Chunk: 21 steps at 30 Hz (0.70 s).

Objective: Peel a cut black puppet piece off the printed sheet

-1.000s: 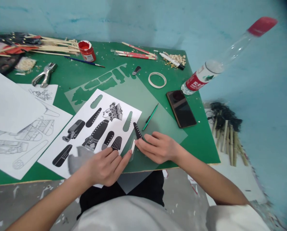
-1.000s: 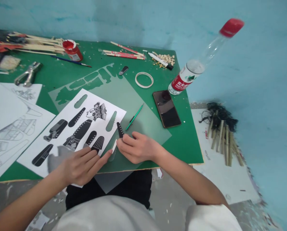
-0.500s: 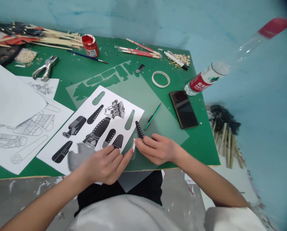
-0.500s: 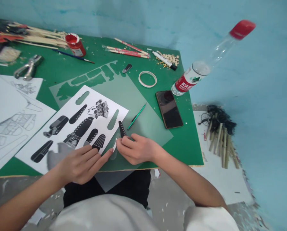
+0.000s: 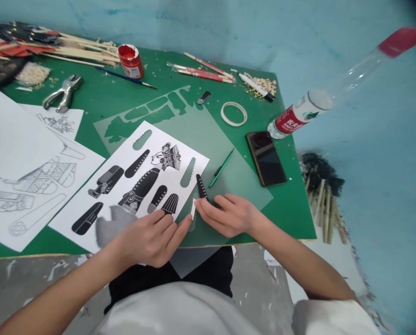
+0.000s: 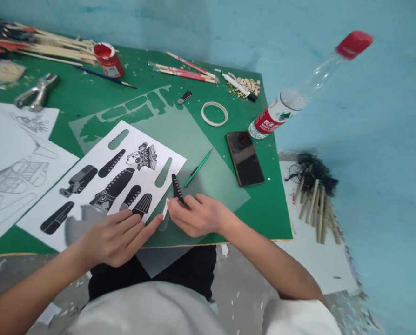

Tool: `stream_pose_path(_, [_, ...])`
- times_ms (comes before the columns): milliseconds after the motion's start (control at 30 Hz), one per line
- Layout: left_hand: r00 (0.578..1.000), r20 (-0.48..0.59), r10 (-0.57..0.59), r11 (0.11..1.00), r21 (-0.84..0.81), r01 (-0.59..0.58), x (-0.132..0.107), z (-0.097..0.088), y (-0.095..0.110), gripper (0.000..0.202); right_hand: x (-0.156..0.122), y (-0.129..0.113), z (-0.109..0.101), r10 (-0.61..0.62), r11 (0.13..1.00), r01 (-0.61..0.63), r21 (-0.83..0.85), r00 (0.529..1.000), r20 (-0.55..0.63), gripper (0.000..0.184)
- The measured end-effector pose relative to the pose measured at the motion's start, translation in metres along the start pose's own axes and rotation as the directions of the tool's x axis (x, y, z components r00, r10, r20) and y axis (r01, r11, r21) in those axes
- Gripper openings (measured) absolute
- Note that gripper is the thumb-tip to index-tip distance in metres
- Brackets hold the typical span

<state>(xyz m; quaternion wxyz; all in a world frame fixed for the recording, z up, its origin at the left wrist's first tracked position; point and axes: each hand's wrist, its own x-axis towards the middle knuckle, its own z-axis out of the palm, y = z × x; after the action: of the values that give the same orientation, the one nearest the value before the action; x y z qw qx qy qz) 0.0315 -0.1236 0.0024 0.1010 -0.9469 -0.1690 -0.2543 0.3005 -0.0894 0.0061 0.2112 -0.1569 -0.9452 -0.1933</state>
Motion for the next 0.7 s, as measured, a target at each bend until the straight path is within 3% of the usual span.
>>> stream_pose_path(700, [1.000, 0.009, 0.019, 1.000, -0.021, -0.019, -0.0005, 0.0003, 0.0020, 0.035, 0.0001, -0.0009, -0.0030, -0.036, 0.999, 0.034, 0.036, 0.998, 0.055, 0.021])
